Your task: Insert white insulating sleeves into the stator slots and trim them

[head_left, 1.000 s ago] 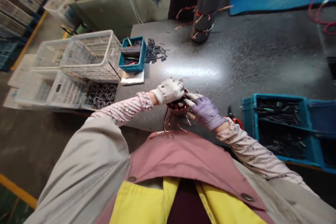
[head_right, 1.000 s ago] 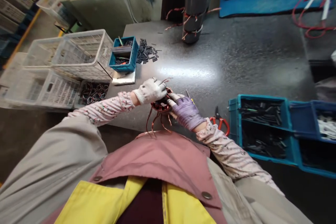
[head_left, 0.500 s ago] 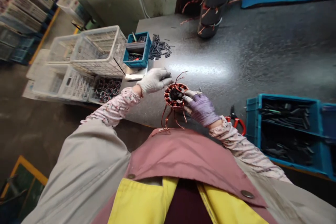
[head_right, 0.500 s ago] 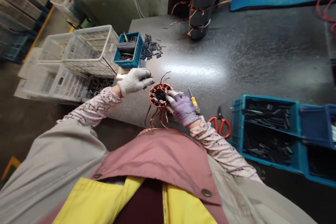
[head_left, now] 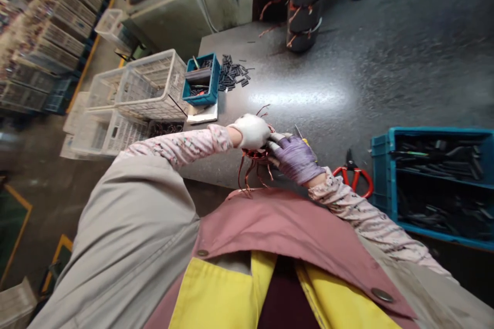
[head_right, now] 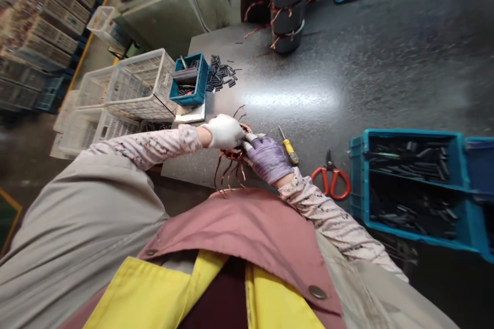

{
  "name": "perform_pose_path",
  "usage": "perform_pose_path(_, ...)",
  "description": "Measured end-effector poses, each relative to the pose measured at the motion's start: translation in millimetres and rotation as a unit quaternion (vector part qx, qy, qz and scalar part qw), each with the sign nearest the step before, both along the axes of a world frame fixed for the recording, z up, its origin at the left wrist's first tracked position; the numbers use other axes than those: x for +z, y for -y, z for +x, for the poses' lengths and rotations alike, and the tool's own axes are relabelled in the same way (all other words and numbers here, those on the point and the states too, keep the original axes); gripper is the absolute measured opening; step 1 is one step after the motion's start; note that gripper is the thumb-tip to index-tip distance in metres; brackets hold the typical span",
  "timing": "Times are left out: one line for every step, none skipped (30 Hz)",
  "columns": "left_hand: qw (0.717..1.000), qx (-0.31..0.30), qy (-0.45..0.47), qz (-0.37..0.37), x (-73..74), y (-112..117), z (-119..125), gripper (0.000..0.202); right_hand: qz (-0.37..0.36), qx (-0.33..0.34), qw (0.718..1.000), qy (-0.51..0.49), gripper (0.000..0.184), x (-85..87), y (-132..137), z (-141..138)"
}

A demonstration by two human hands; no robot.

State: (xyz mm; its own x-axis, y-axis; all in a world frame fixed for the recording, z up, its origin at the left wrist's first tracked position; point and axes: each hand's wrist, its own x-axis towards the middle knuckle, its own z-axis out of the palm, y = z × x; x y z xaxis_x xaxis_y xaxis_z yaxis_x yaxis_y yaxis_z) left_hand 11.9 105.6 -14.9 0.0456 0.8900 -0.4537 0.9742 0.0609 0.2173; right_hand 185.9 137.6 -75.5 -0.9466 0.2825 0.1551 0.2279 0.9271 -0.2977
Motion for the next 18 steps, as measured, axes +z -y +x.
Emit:
perform_pose_path(1.0,0.003,0.027,-0.016,1.6,5.0,-6.0,0.015,-0.007,-0.005,1.0,-0.002,0.038,-1.1,-0.2,0.1)
perform_pose_path(0.998,0.024,0.063,-0.018,5.1,11.5,-12.0,0.022,-0.014,-0.008,1.0,-0.005,0.038,-2.1,-0.3,0.1)
perform_pose_path(0.993,0.058,0.099,-0.007,10.0,19.1,-17.3,0.031,-0.019,-0.007,1.0,-0.009,0.038,-3.0,-0.3,0.0)
perform_pose_path(0.986,0.098,0.13,0.017,15.6,27.1,-21.3,0.039,-0.022,-0.004,1.0,-0.014,0.038,-3.9,-0.3,-0.1)
perform_pose_path(0.979,0.129,0.15,0.04,21.1,34.7,-23.4,0.044,-0.024,-0.001,1.0,-0.019,0.038,-4.8,-0.1,-0.3)
perform_pose_path(0.977,0.136,0.153,0.053,25.6,41.4,-23.1,0.043,-0.023,0.001,0.999,-0.024,0.038,-5.6,0.0,-0.4)
perform_pose_path(0.983,0.115,0.132,0.051,28.4,46.5,-20.5,0.04,-0.021,0.002,0.999,-0.027,0.039,-6.5,0.1,-0.3)
perform_pose_path(0.992,0.075,0.097,0.037,29.3,49.5,-15.9,0.039,-0.017,0.0,0.999,-0.031,0.039,-7.4,0.2,0.0)
perform_pose_path(0.998,0.029,0.055,0.015,28.3,50.2,-10.1,0.041,-0.012,-0.002,0.999,-0.033,0.039,-8.3,0.2,0.4)
perform_pose_path(1.0,-0.01,0.011,-0.008,25.8,48.5,-3.9,0.044,-0.006,-0.003,0.999,-0.034,0.039,-9.0,0.1,0.9)
perform_pose_path(0.999,-0.038,-0.029,-0.027,22.6,44.8,1.8,0.041,0.001,-0.002,0.999,-0.034,0.039,-9.5,0.0,1.5)
perform_pose_path(0.996,-0.053,-0.056,-0.037,19.3,39.8,6.5,0.035,0.008,0.0,0.999,-0.033,0.039,-9.9,0.0,2.0)
perform_pose_path(0.996,-0.057,-0.062,-0.038,16.6,34.6,10.3,0.027,0.015,0.001,0.999,-0.032,0.039,-10.1,0.2,2.4)
perform_pose_path(0.997,-0.047,-0.043,-0.034,14.8,30.1,13.4,0.02,0.02,0.001,0.999,-0.03,0.038,-10.2,0.5,2.5)
perform_pose_path(0.999,-0.03,-0.002,-0.028,14.3,27.3,16.5,0.015,0.024,-0.002,0.999,-0.029,0.038,-10.4,1.1,2.3)
perform_pose_path(0.999,-0.008,0.047,-0.022,15.0,26.8,20.1,0.012,0.027,-0.006,0.999,-0.028,0.038,-10.7,2.0,1.8)
perform_pose_path(0.995,0.013,0.095,-0.019,16.8,28.8,24.8,0.013,0.027,-0.011,0.999,-0.028,0.038,-11.3,3.0,1.1)
perform_pose_path(0.988,0.029,0.147,-0.025,19.4,33.0,30.2,0.016,0.025,-0.015,0.999,-0.027,0.038,-12.1,4.0,0.3)
